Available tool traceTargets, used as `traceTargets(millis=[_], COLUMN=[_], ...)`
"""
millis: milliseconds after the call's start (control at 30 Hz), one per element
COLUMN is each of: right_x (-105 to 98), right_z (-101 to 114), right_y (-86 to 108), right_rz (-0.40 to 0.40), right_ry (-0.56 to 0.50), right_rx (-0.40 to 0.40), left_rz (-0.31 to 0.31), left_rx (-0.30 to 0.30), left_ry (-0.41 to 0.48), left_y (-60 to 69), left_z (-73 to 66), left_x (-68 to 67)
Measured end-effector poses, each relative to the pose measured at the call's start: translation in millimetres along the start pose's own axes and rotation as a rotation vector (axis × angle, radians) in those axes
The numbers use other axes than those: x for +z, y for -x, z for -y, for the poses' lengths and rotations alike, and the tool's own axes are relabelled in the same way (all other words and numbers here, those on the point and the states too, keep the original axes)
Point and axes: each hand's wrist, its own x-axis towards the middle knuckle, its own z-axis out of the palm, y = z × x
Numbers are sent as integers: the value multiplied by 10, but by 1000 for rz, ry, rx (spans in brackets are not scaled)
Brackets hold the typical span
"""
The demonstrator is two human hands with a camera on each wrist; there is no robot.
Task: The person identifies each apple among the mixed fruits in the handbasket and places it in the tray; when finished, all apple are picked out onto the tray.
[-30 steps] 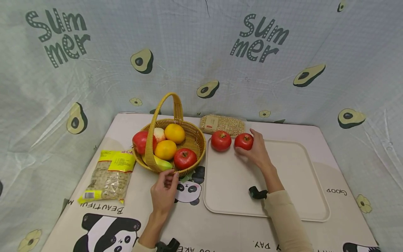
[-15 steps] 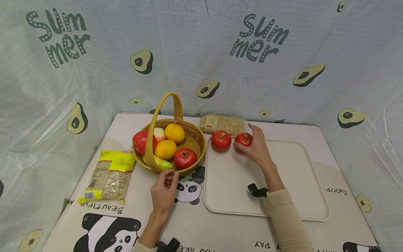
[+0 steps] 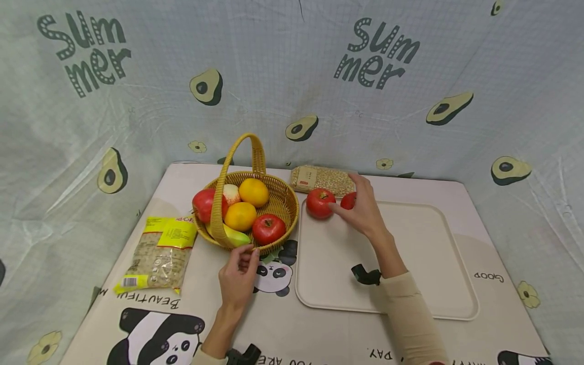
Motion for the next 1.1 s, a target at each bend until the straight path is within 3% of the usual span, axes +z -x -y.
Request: traceTargets(millis=[367,900,1100], right_x=[94,371,502], right_z=[218,524,599], right_y=[-24,5,4], right_rz=[3,103,142], right_ry=[-4,-15,-12], right_rx=[-82,-99,-143], left_rz=[-7,-4,-8], left_rx=[17,8,9], left_ry=[-8,-1,-1], left_y=[-4,-2,-1], left_z=[0,4,-1], left_x=[1,4,6])
